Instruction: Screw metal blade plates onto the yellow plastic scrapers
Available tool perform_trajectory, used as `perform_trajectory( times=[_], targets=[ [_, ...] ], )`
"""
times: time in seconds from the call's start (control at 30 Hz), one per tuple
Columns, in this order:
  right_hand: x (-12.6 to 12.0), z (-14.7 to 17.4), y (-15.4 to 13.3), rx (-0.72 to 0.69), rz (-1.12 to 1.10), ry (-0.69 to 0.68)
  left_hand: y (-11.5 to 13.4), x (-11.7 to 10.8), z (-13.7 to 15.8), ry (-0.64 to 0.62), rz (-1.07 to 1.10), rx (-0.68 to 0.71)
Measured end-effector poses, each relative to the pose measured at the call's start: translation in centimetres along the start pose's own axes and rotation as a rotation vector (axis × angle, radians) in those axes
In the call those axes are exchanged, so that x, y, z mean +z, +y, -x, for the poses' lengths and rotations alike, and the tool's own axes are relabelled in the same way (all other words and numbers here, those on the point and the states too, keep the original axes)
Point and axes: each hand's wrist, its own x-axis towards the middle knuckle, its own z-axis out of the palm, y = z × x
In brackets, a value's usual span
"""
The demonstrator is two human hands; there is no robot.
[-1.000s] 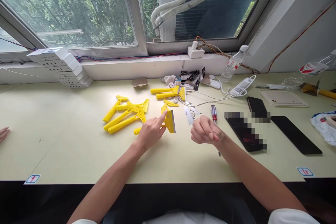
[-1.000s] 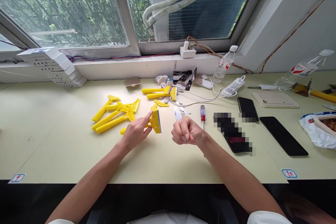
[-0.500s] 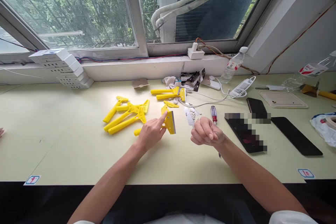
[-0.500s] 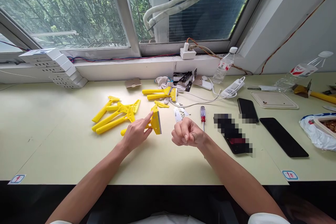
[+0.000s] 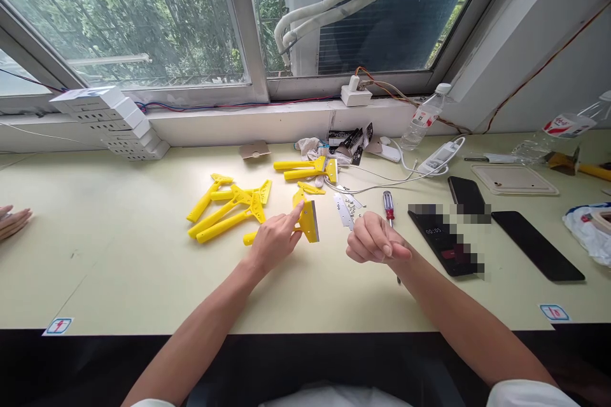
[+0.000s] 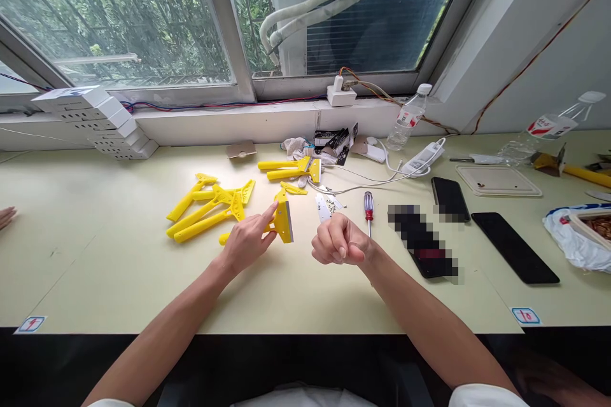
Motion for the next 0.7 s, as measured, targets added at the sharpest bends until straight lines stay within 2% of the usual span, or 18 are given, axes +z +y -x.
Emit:
perform_trajectory(
  times=[0.1,0.2,0.27,0.4,0.5,0.6,0.7],
  targets=[
    [-0.1,0.1,0.0,0.005,0.006,0.009,0.1,-0.1,0.0,0.0,-0.003,-0.007],
    [0.0,0.3,-0.5,0.045,0.056,0.095,0.1,-0.3,-0.1,-0.001,0.01,-0.014],
    [0.0,0.3,-1.1,0.071,0.107,0.221,0.1,-0.3,-0.1,0.015,0.039,-0.011],
    [-0.2,0.0,-1.9,0.056,0.247,0.631,-0.2,0.2,0.1,0.08,0.123,-0.026],
    [-0.8,-0.3,-1.9,0.091,0.365,0.865,0.0,0.4,0.2,0.141,0.222,-0.062],
    [-1.4,-0.5,-1.1,0.208,0.479,1.007,0.5,-0.3,0.0,0.21,0.353,-0.119],
    [-1.3,-0.6,0.1,0.359,0.606,1.037,1.2,-1.4,-0.3,0.264,0.515,-0.212]
  ],
)
